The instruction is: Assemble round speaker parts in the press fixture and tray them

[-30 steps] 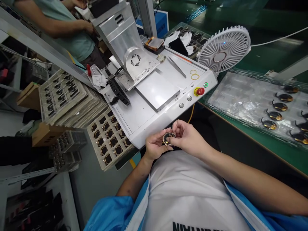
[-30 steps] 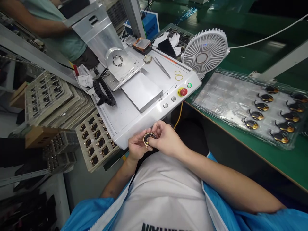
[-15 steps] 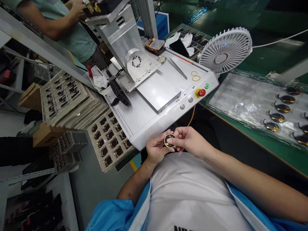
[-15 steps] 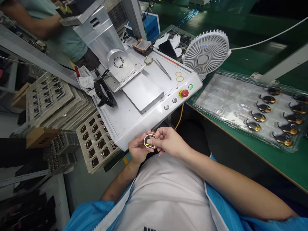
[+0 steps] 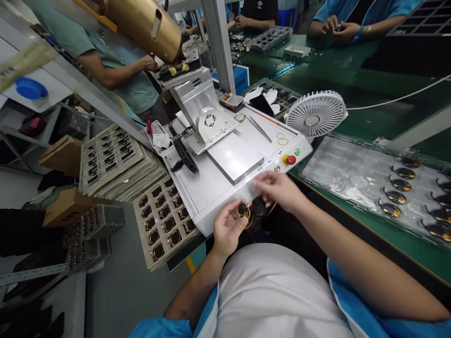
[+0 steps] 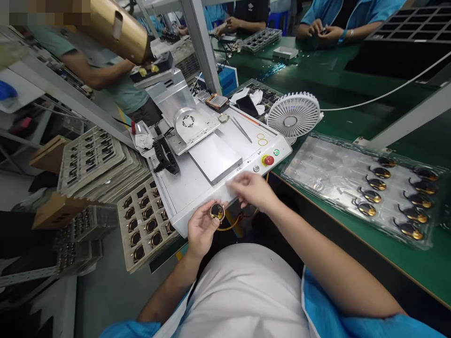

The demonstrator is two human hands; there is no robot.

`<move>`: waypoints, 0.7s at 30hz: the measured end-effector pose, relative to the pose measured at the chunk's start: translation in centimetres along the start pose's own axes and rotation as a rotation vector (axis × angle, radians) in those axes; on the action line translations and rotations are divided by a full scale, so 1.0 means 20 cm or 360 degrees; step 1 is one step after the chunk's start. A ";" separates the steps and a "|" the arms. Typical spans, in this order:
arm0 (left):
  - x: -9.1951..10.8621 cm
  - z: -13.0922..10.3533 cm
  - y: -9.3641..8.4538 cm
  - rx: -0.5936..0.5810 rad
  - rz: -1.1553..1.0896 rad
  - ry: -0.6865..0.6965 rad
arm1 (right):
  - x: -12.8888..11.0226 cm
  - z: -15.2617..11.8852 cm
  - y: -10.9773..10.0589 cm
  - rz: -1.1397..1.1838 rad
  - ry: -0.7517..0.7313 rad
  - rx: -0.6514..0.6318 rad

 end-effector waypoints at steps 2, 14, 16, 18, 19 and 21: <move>0.02 0.01 0.01 -0.0055 -0.0001 -0.0031 | -0.12 0.09 -0.07 0.0028 -0.0157 0.0287; 0.04 -0.01 -0.01 0.0095 0.0571 0.0177 | -0.11 -0.08 0.01 -0.0097 -0.0289 -0.0149; 0.04 -0.01 0.00 0.0094 0.0669 0.0221 | -0.02 -0.18 0.06 -0.0187 -0.0094 -0.0330; 0.05 -0.01 0.00 0.0099 0.0739 0.0262 | 0.04 -0.24 0.08 -0.0252 0.0016 -0.0421; 0.05 -0.01 0.00 0.0102 0.0762 0.0281 | 0.06 -0.26 0.09 -0.0276 0.0035 -0.0433; 0.06 0.00 0.01 0.0109 0.0785 0.0321 | 0.08 -0.27 0.10 -0.0318 0.0039 -0.0419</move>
Point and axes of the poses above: each hand's wrist, its own z-axis towards the middle knuckle, its own y-axis out of the palm, x = y × z, the point moved 5 cm from there along z, towards the middle knuckle, and after that the axes turned 13 degrees about z, right-handed, at the moved point
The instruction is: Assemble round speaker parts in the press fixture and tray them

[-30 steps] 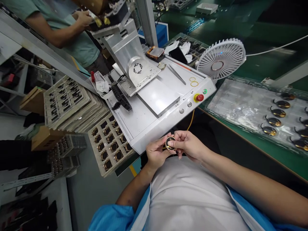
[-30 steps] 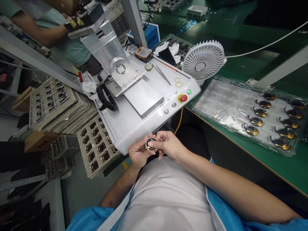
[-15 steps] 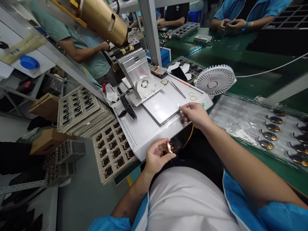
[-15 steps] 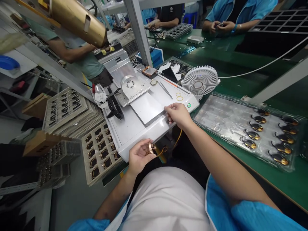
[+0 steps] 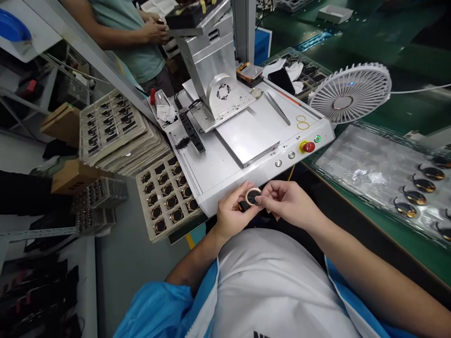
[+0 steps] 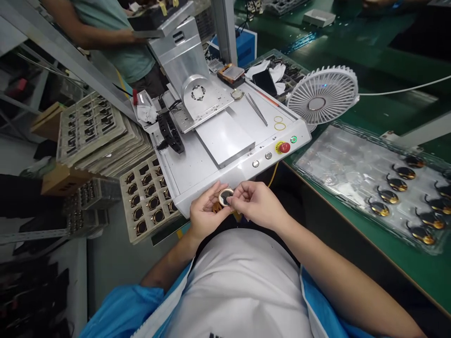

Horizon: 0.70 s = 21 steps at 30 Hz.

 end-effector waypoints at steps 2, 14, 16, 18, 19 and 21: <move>0.01 0.00 0.00 0.0008 0.0007 0.0026 | 0.00 0.01 0.00 -0.0025 0.0004 0.0027; -0.02 -0.01 -0.01 0.0028 0.0000 -0.0062 | 0.02 0.04 -0.01 -0.0024 0.0019 0.0116; -0.03 -0.02 0.01 0.0024 -0.0032 -0.0090 | 0.03 0.04 -0.01 0.0082 0.0018 0.0123; -0.04 -0.03 0.03 -0.0027 -0.0060 -0.0070 | 0.06 0.02 -0.02 0.0220 0.0060 0.0056; -0.03 -0.03 0.05 -0.0073 -0.0064 -0.0032 | 0.07 0.00 -0.04 0.0268 0.0069 0.0034; -0.03 -0.03 0.06 -0.0153 -0.0056 0.0076 | 0.08 -0.05 -0.17 0.0272 -0.0018 0.0170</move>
Point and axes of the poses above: each hand's wrist, its own z-axis towards the middle knuckle, its own y-axis out of the palm, x = y × z, the point moved 5 cm from there along z, towards the middle knuckle, and after that the axes turned 13 degrees about z, right-handed, at the moved point
